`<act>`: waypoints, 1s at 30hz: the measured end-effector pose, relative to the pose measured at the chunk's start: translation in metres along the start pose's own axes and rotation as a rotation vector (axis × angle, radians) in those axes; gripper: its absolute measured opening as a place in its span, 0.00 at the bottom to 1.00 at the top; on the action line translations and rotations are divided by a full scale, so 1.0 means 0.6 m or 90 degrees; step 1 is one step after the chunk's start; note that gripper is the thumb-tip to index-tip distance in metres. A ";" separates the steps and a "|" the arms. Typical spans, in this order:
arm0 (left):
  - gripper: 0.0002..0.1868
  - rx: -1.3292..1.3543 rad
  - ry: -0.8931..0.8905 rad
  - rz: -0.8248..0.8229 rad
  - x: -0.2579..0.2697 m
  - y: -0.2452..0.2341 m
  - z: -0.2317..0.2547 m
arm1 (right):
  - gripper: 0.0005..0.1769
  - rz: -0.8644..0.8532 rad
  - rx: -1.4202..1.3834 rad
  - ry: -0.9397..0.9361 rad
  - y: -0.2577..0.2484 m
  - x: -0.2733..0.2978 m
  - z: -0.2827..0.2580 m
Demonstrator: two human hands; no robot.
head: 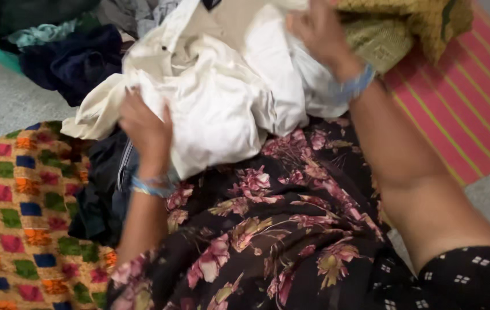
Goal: The person buttons a white shirt while sitting near a pile of laundry, handling each button one by one from the bottom to the top.
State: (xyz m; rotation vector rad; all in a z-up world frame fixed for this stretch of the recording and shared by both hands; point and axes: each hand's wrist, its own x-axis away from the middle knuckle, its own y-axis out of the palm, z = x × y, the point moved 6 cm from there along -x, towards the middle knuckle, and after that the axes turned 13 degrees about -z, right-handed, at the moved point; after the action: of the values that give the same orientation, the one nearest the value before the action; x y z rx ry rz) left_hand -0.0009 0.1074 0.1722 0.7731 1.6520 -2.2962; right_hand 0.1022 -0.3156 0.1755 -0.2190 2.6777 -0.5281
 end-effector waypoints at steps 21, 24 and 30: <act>0.12 0.814 0.869 -0.867 0.202 -0.172 0.562 | 0.16 -0.165 -0.093 0.474 -0.036 0.279 0.267; 0.10 0.707 0.896 -0.809 0.211 -0.149 0.573 | 0.16 -0.196 -0.044 0.389 -0.089 0.259 0.234; 0.16 0.514 0.954 -0.953 0.216 -0.105 0.591 | 0.17 -0.245 -0.001 0.365 -0.153 0.220 0.196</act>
State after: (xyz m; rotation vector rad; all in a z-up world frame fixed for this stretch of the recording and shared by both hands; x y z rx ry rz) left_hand -0.2417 -0.1823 0.2387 2.6261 1.9587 -3.9632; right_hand 0.0380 -0.4683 0.0648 -0.6852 3.2049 -0.8047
